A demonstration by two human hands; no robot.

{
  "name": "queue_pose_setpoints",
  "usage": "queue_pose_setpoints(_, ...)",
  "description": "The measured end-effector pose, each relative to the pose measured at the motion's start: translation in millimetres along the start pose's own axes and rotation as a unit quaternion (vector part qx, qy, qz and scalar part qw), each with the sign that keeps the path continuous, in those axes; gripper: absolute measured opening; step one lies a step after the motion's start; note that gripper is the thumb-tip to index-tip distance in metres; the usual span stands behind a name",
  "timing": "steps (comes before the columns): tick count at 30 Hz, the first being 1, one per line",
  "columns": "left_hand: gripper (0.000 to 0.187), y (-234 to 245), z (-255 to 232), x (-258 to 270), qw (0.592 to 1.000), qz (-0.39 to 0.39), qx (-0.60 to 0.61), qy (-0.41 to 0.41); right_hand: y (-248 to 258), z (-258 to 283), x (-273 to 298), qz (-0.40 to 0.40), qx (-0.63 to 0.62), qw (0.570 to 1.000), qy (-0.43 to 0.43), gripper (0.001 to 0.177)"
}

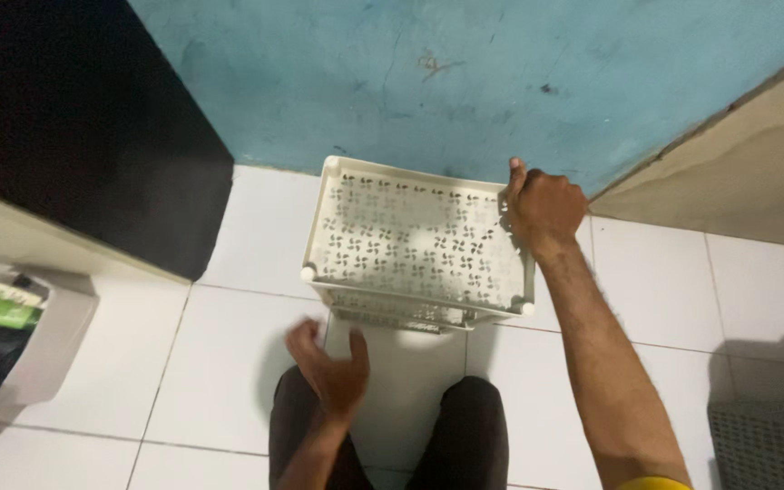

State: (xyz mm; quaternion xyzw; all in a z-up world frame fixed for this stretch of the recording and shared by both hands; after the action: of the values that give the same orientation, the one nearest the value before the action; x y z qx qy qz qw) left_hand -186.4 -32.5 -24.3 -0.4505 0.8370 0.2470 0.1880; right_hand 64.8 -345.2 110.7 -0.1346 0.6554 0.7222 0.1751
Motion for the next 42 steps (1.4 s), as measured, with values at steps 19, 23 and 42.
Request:
queue_pose_setpoints(19,0.051,-85,52,-59,0.950,0.210,0.201,0.111,40,209,156,0.055,-0.148,0.884,0.440,0.055)
queue_pose_setpoints(23,0.049,-86,56,-54,0.948,0.215,0.207,0.108,29,226,176,0.003,-0.103,0.855,0.508,0.012)
queue_pose_setpoints(42,0.041,-93,49,-50,0.941,0.225,0.234,0.091,31,230,169,0.107,-0.149,0.828,0.530,0.022)
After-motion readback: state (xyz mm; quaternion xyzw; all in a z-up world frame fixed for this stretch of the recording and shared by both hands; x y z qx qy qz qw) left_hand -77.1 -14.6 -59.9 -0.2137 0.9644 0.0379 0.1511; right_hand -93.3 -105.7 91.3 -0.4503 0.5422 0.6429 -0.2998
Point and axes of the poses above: each hand's wrist, its own x-axis away from the middle knuckle, its own y-axis out of the back of the hand, z = x × y, the point moved 9 cm from there along -x, towards the middle knuckle, and after that the axes turned 10 degrees about -z, right-handed, at the moved point
